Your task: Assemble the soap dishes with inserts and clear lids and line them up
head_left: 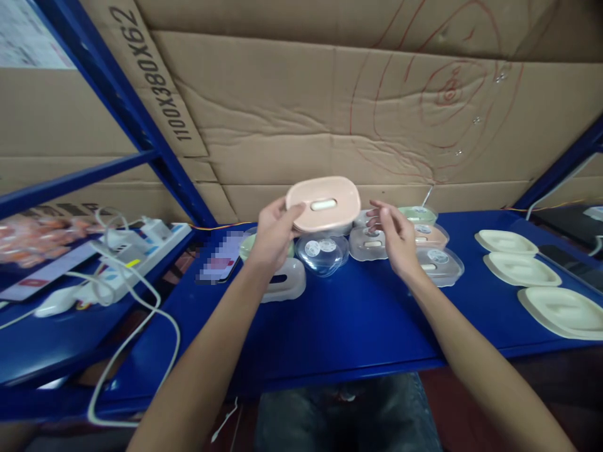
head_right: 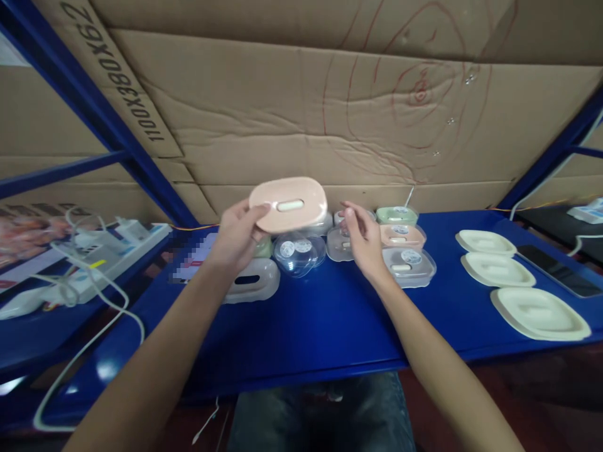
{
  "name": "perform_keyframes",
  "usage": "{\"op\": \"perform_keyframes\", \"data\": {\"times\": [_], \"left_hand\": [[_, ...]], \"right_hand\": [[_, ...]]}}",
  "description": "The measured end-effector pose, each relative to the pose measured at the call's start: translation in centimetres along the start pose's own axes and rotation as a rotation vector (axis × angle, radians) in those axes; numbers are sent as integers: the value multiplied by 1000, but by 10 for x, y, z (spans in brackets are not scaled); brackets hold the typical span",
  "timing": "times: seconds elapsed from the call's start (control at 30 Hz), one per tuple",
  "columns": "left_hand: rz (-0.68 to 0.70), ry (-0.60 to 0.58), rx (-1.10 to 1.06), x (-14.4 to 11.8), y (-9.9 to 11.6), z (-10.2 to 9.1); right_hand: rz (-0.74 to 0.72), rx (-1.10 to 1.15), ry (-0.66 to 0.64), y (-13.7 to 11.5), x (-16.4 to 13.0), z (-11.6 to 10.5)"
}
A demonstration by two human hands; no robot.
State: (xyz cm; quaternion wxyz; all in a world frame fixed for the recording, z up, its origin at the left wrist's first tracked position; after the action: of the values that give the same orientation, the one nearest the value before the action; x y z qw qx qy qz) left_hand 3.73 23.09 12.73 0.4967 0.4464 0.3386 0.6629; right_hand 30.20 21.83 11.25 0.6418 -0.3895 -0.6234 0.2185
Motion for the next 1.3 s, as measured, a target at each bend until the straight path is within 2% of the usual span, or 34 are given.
{"op": "perform_keyframes", "data": {"times": [0.07,0.13,0.23,0.33,0.4,0.5,0.67,0.73,0.83,0.93,1.0,1.07,1.17,1.23,1.3], "left_hand": [[79,139,-88,5,7,-20],[116,216,-140,8,7,-34],[104,239,-180,10,-1,-42],[56,227,-192,10,-11,-40],[30,224,-189,9,-15,-39],[36,207,-203,9,-15,-37],[78,182,-248,10,-5,-43],[77,183,-243,10,-2,-45],[70,174,-206,9,1,-45],[34,117,-129,4,-2,-35],[-6,68,-66,0,-6,-26],[-55,7,-9,-5,-12,-16],[-129,-81,44,-12,-20,-3],[-193,-133,50,-16,-25,4],[-292,-199,44,-21,-31,11]], "right_hand": [[-113,-185,-69,-8,-8,9],[-246,-383,-263,-15,-23,32],[-358,-622,-576,-12,-53,74],[-388,-794,-667,-4,-68,98],[-399,-838,-651,-2,-70,104],[-398,-787,-585,-6,-65,100],[-339,-469,-329,-24,-44,62],[-261,-270,-219,-23,-33,44],[-72,10,-50,-6,-16,21],[40,147,73,10,-8,7],[-28,122,91,2,-7,2],[-202,12,63,-20,-12,1],[-455,-171,-51,-54,-26,12],[-535,-241,-145,-65,-35,23],[-554,-271,-220,-68,-41,32]]}}
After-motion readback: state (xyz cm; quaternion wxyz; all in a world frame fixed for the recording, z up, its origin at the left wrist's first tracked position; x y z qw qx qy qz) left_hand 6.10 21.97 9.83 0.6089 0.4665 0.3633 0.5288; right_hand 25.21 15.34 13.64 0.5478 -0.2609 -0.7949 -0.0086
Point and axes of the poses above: each hand's wrist, its own x-axis towards the middle knuckle, its own z-axis out of the palm, y = z × x, the point moved 8 cm from there along x, towards the middle knuckle, and after that the axes turned 2 degrees about x, right-handed, at the moved point
